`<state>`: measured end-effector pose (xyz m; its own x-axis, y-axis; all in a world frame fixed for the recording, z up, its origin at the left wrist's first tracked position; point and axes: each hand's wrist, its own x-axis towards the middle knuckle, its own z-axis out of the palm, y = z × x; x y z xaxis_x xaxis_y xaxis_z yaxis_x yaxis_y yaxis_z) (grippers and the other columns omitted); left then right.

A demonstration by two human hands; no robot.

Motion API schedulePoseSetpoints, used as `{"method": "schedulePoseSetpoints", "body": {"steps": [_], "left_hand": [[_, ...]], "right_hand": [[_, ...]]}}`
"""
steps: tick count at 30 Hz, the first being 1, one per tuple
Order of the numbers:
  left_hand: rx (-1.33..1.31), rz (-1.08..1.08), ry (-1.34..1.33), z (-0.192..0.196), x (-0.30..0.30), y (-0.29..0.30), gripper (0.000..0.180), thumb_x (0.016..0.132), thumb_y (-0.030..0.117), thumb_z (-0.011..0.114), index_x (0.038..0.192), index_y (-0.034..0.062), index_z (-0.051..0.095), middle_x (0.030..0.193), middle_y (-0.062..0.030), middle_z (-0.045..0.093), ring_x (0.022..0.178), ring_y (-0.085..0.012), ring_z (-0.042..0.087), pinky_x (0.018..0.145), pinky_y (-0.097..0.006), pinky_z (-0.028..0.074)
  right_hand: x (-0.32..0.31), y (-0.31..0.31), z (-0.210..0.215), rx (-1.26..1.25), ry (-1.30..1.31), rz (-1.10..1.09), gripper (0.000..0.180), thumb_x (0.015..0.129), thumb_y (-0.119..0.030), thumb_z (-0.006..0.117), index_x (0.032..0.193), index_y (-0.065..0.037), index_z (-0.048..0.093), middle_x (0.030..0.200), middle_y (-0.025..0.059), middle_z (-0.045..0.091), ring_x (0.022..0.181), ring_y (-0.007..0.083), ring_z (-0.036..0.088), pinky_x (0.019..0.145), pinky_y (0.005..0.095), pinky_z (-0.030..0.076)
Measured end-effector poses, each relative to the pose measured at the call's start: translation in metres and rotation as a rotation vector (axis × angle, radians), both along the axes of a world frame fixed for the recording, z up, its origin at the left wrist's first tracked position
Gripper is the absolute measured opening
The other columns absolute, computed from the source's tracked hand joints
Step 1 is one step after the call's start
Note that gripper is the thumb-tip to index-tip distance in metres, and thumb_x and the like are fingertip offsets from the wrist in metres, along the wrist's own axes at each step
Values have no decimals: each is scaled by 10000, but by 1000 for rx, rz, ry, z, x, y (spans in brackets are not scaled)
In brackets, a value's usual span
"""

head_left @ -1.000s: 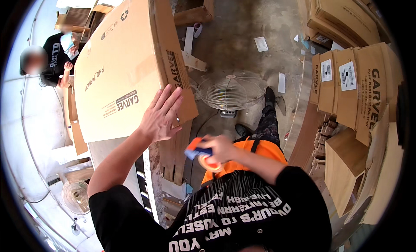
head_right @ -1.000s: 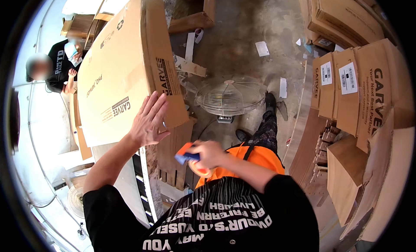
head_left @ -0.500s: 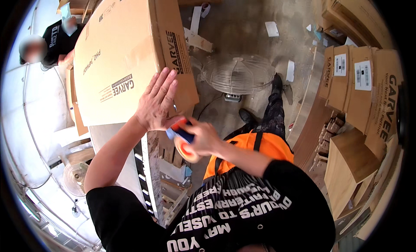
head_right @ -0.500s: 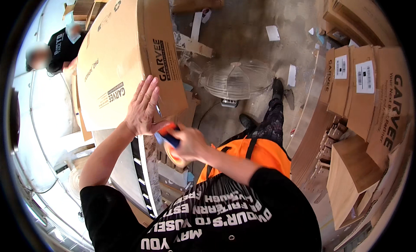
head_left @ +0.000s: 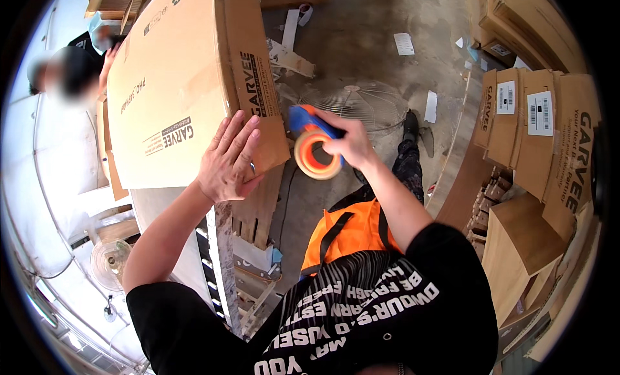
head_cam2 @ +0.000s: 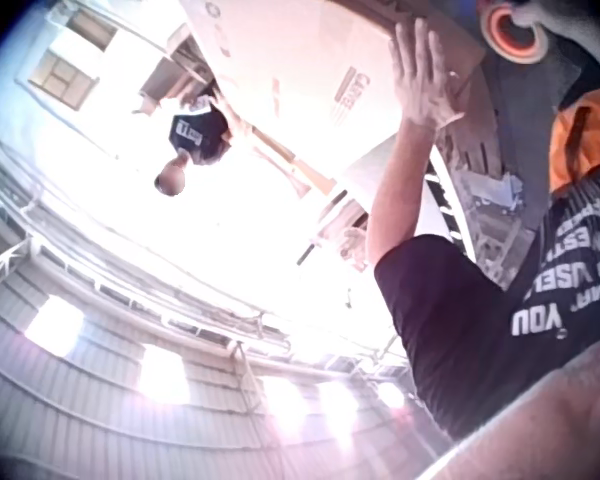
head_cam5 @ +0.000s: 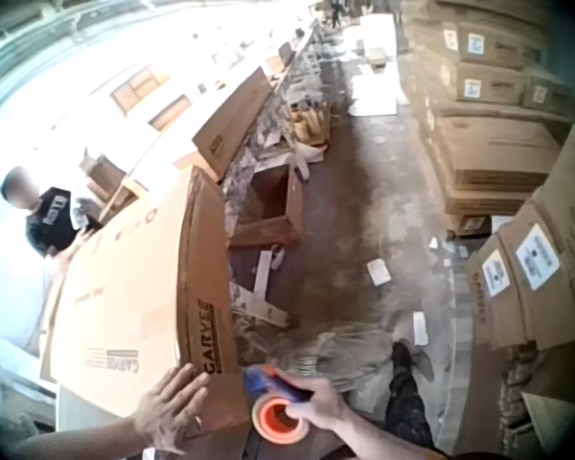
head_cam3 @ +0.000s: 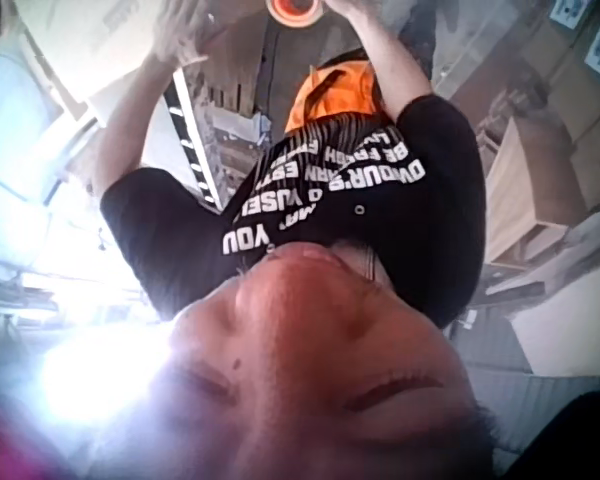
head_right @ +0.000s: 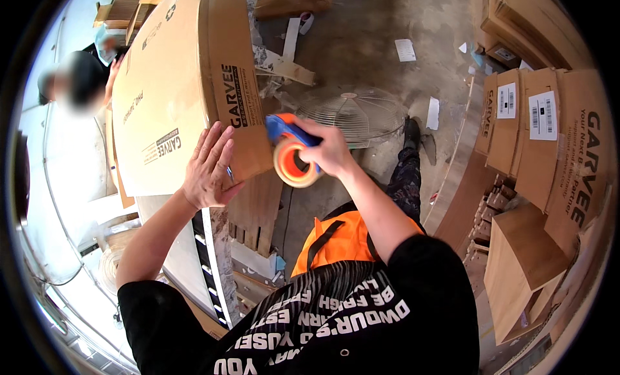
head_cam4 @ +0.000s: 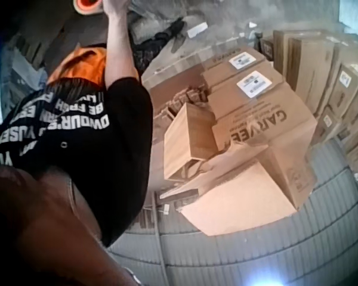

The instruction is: The person tapes cardboard boxes shut on a conveyor line and places large white protective foam pads into open boxes.

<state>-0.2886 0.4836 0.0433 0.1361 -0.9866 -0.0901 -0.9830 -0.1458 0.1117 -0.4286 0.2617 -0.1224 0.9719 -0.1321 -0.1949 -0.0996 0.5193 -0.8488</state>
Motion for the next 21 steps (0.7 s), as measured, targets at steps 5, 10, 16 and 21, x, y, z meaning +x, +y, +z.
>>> {"method": "schedulePoseSetpoints", "body": {"steps": [5, 10, 16, 21], "left_hand": [[31, 21, 19, -1, -5, 8, 1098, 676, 295, 796, 1573, 52, 209, 1594, -220, 302, 1470, -473, 270, 1203, -578, 199], [110, 25, 4, 5, -10, 15, 919, 711, 346, 761, 1497, 36, 398, 1561, -191, 387, 1457, -486, 295, 1196, -597, 202], [43, -14, 8, 12, -7, 6, 563, 758, 437, 722, 1158, 43, 699, 1240, -96, 635, 1423, -408, 384, 1206, -540, 249], [-54, -21, 164, 16, 1, 0, 422, 833, 482, 689, 796, 64, 735, 1133, -100, 662, 1329, -339, 494, 1197, -501, 274]], "right_hand": [[-55, 63, -4, -378, -17, 305, 689, 589, -244, 788, 1257, -100, 695, 1310, 195, 640, 1144, 259, 673, 1031, 327, 490], [-17, 149, 37, -684, 8, 237, 387, 654, -272, 716, 1005, -109, 722, 1015, 111, 708, 888, 332, 691, 761, 405, 566], [6, 176, 53, -820, -490, 762, 489, 648, -233, 710, 1126, -127, 718, 943, 127, 688, 958, 353, 668, 847, 457, 524], [-3, 26, 59, -1135, -298, 1177, 577, 548, -290, 715, 1126, -292, 731, 794, 93, 713, 807, 308, 706, 706, 434, 555]]}}
